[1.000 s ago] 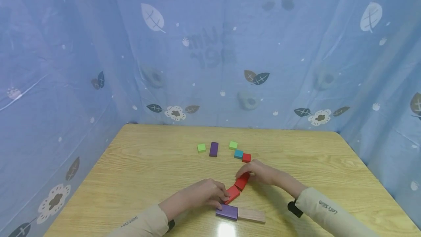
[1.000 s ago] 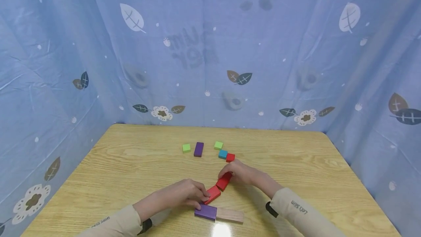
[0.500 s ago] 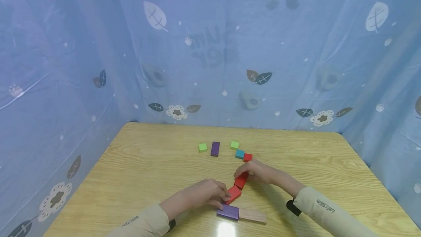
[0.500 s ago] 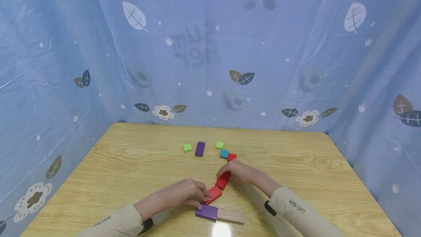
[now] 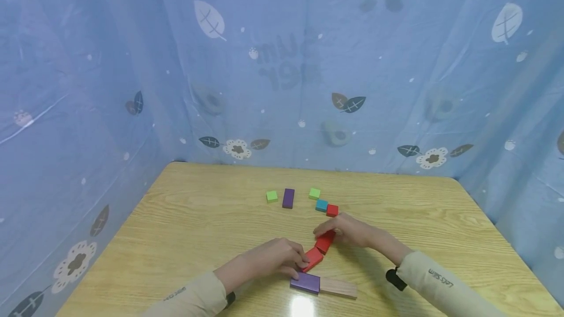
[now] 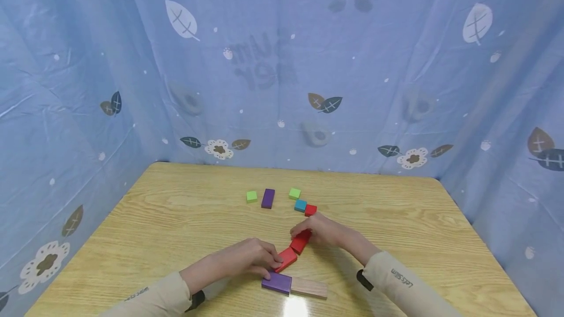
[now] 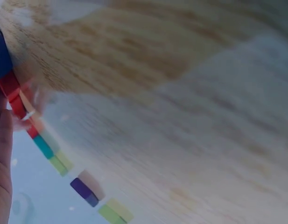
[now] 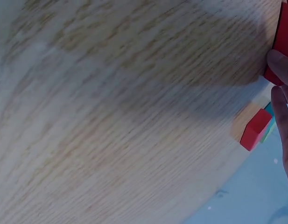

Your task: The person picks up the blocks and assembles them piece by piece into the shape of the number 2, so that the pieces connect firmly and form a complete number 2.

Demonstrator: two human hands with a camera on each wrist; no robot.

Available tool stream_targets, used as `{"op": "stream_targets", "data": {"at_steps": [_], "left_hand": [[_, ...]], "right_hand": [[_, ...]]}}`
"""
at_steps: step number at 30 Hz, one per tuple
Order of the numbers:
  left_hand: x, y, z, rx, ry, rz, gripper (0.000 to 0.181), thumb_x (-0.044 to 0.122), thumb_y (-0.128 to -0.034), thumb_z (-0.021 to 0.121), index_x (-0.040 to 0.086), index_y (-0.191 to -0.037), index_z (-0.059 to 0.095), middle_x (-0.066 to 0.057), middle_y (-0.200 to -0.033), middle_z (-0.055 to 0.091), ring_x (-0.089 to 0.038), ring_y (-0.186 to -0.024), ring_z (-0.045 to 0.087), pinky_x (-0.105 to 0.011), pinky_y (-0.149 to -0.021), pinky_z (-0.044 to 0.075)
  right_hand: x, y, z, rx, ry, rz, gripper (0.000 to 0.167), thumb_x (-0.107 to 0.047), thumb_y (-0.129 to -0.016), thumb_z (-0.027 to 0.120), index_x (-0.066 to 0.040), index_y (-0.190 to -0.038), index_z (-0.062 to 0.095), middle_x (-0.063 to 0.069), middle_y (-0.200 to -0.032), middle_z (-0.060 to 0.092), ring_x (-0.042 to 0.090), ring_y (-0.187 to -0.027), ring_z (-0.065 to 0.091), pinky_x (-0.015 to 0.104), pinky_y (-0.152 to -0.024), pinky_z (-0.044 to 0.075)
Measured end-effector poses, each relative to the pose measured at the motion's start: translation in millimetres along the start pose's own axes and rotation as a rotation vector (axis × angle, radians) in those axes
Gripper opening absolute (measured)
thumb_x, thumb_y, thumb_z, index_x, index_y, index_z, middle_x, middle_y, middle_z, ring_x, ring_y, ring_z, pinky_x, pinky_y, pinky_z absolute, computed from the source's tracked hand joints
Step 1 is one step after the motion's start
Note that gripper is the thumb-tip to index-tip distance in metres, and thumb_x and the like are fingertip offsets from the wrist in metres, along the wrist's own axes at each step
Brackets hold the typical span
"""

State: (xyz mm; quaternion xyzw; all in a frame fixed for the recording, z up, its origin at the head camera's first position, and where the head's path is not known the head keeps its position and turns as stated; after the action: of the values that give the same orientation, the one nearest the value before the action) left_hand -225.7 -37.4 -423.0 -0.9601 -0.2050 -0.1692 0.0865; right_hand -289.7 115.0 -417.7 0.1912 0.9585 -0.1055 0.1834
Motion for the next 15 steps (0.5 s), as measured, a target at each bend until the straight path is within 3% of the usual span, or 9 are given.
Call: {"op": "stream_targets", "data": {"at_steps": [4, 7, 9, 11, 15], "left_hand": [[0.4, 0.4, -0.1, 0.004, 0.005, 0.010, 0.024, 0.025, -0.0845, 0.071, 0.012, -0.105, 0.073, 0.006, -0.105, 0.068, 0.005, -0.095, 0.060, -0.002, -0.083, 0.041], [0.9, 0.3, 0.9, 0.010, 0.009, 0.018, 0.024, 0.024, -0.0845, 0.071, 0.011, -0.104, 0.073, 0.004, -0.105, 0.068, 0.003, -0.096, 0.060, -0.002, -0.083, 0.041], [0.5, 0.4, 1.5, 0.015, 0.010, 0.020, 0.024, 0.024, -0.0846, 0.071, 0.010, -0.105, 0.073, 0.004, -0.106, 0.068, 0.003, -0.096, 0.061, -0.003, -0.084, 0.042], [-0.2, 0.5, 2.0, 0.019, 0.007, 0.022, 0.025, 0.024, -0.0847, 0.071, 0.010, -0.105, 0.073, 0.003, -0.107, 0.068, 0.002, -0.096, 0.061, -0.003, -0.085, 0.042], [-1.1, 0.1, 3.0, 0.020, -0.010, 0.032, 0.025, 0.024, -0.0851, 0.071, 0.010, -0.105, 0.073, 0.003, -0.107, 0.069, 0.001, -0.097, 0.062, -0.004, -0.086, 0.042]], "right_hand": [[2.9, 3.0, -11.7, 0.012, -0.018, 0.046, 0.041, 0.011, -0.081, 0.068, -0.001, -0.119, 0.066, 0.011, -0.119, 0.066, 0.027, -0.110, 0.062, 0.037, -0.090, 0.053], [15.4, 8.0, -29.7, 0.093, -0.153, 0.147, 0.041, 0.008, -0.082, 0.068, 0.004, -0.122, 0.062, 0.019, -0.123, 0.062, 0.036, -0.113, 0.058, 0.045, -0.091, 0.051], [28.6, 13.0, -43.0, 0.207, -0.320, 0.242, 0.043, 0.004, -0.084, 0.069, 0.007, -0.125, 0.059, 0.020, -0.127, 0.059, 0.037, -0.116, 0.056, 0.045, -0.093, 0.050], [44.7, 20.6, -54.0, 0.376, -0.514, 0.328, 0.046, 0.002, -0.085, 0.069, 0.009, -0.128, 0.054, 0.020, -0.128, 0.058, 0.036, -0.118, 0.055, 0.042, -0.093, 0.050], [74.2, 39.4, -59.7, 0.737, -0.812, 0.419, 0.047, -0.001, -0.088, 0.066, 0.012, -0.131, 0.049, 0.003, -0.119, 0.066, 0.020, -0.113, 0.060, 0.027, -0.090, 0.052]]}}
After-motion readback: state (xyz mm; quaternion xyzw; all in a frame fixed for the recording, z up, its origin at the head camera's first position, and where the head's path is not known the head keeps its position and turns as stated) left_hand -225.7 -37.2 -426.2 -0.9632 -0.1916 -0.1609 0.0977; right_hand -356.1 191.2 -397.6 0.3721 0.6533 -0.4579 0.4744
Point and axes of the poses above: each hand's wrist, its own y-axis away from the middle knuckle, its own z-axis out of the palm, x = y × z, the point moved 6 cm from there along -y, towards the middle knuckle
